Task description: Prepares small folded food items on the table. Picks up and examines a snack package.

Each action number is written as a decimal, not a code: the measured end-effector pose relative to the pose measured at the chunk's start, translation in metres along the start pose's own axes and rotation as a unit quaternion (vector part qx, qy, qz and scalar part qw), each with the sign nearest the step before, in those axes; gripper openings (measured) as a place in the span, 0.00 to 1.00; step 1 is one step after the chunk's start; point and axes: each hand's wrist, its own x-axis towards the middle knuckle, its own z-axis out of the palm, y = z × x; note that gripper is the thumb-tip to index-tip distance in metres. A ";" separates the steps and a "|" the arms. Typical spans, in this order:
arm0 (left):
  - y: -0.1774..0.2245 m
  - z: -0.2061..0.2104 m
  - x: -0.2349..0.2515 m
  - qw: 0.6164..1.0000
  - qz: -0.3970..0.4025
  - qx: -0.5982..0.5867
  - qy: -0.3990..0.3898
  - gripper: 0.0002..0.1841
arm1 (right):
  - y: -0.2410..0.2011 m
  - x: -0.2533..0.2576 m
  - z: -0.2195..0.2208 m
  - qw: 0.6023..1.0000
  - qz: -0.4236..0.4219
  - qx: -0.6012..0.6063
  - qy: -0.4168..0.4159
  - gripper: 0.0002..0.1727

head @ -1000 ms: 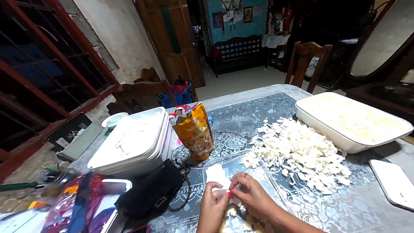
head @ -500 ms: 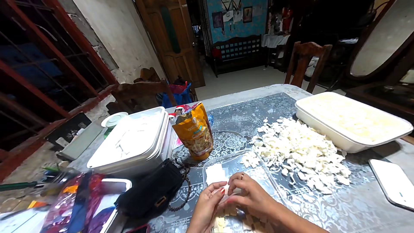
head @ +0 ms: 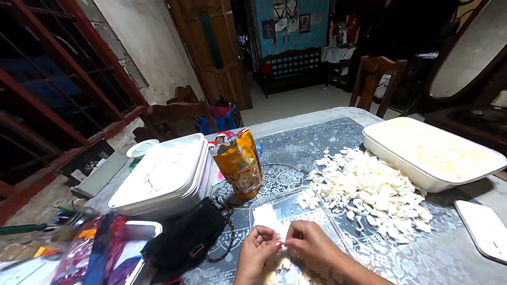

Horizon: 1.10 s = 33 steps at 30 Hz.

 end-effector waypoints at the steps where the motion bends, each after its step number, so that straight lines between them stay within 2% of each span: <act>1: -0.002 0.001 0.001 1.000 0.008 -0.008 0.013 0.15 | -0.002 -0.002 0.002 0.999 -0.031 0.002 -0.027 0.12; 3: -0.006 0.001 0.002 0.999 0.020 0.002 0.027 0.14 | -0.001 -0.005 0.007 0.995 -0.087 0.041 -0.036 0.11; 6: -0.008 -0.003 0.001 0.998 0.029 0.048 -0.033 0.12 | 0.006 0.000 0.009 0.989 -0.098 0.102 0.050 0.11; 8: -0.006 -0.003 0.000 0.996 0.046 0.054 -0.056 0.10 | 0.006 0.001 0.002 0.994 -0.072 0.046 0.065 0.12; 10: -0.003 -0.004 0.001 0.996 0.065 0.057 -0.034 0.10 | 0.005 0.000 0.000 0.994 -0.098 -0.037 0.039 0.12; 12: 0.000 -0.007 0.004 0.994 0.070 0.089 -0.005 0.08 | 0.009 -0.002 0.010 0.969 -0.207 -0.127 0.048 0.10; 13: 0.000 -0.008 0.005 0.987 0.079 0.143 0.001 0.06 | 0.012 -0.001 0.018 0.941 -0.273 -0.182 0.081 0.08; 14: 0.000 -0.010 0.005 0.969 0.098 0.225 -0.003 0.04 | 0.014 0.001 0.024 0.902 -0.331 -0.243 0.132 0.06; 16: 0.000 -0.013 0.002 0.900 0.147 0.407 -0.042 0.08 | 0.017 0.005 0.025 0.827 -0.376 -0.346 0.234 0.08; 18: -0.001 -0.014 -0.001 0.830 0.178 0.519 -0.099 0.15 | 0.018 0.008 0.009 0.788 -0.333 -0.408 0.318 0.09; 19: -0.001 -0.013 -0.002 0.807 0.170 0.553 -0.122 0.17 | 0.018 0.008 -0.004 0.776 -0.291 -0.434 0.353 0.09; 21: -0.006 -0.010 -0.004 0.778 0.158 0.593 -0.134 0.15 | 0.021 0.011 -0.031 0.759 -0.199 -0.471 0.403 0.06; 22: -0.009 -0.008 -0.005 0.769 0.166 0.604 -0.125 0.13 | 0.024 0.011 -0.042 0.763 -0.159 -0.475 0.408 0.05; 24: -0.017 -0.006 -0.006 0.756 0.205 0.614 -0.097 0.10 | 0.030 0.010 -0.053 0.799 -0.100 -0.456 0.378 0.05; 25: -0.019 -0.006 -0.006 0.752 0.221 0.615 -0.089 0.09 | 0.028 0.008 -0.054 0.838 -0.076 -0.428 0.331 0.04; 27: -0.021 -0.006 -0.006 0.754 0.243 0.604 -0.085 0.07 | 0.016 0.002 -0.050 0.929 -0.019 -0.333 0.163 0.06; 28: -0.020 -0.007 -0.006 0.760 0.246 0.595 -0.084 0.06 | 0.015 0.002 -0.047 0.954 -0.013 -0.287 0.081 0.07; 30: -0.017 -0.008 -0.006 0.783 0.223 0.575 -0.081 0.06 | 0.017 0.004 -0.037 0.969 -0.028 -0.244 -0.038 0.10; 33: -0.009 -0.012 -0.002 0.829 0.151 0.534 -0.068 0.10 | 0.013 0.005 -0.024 0.961 -0.029 -0.250 -0.112 0.11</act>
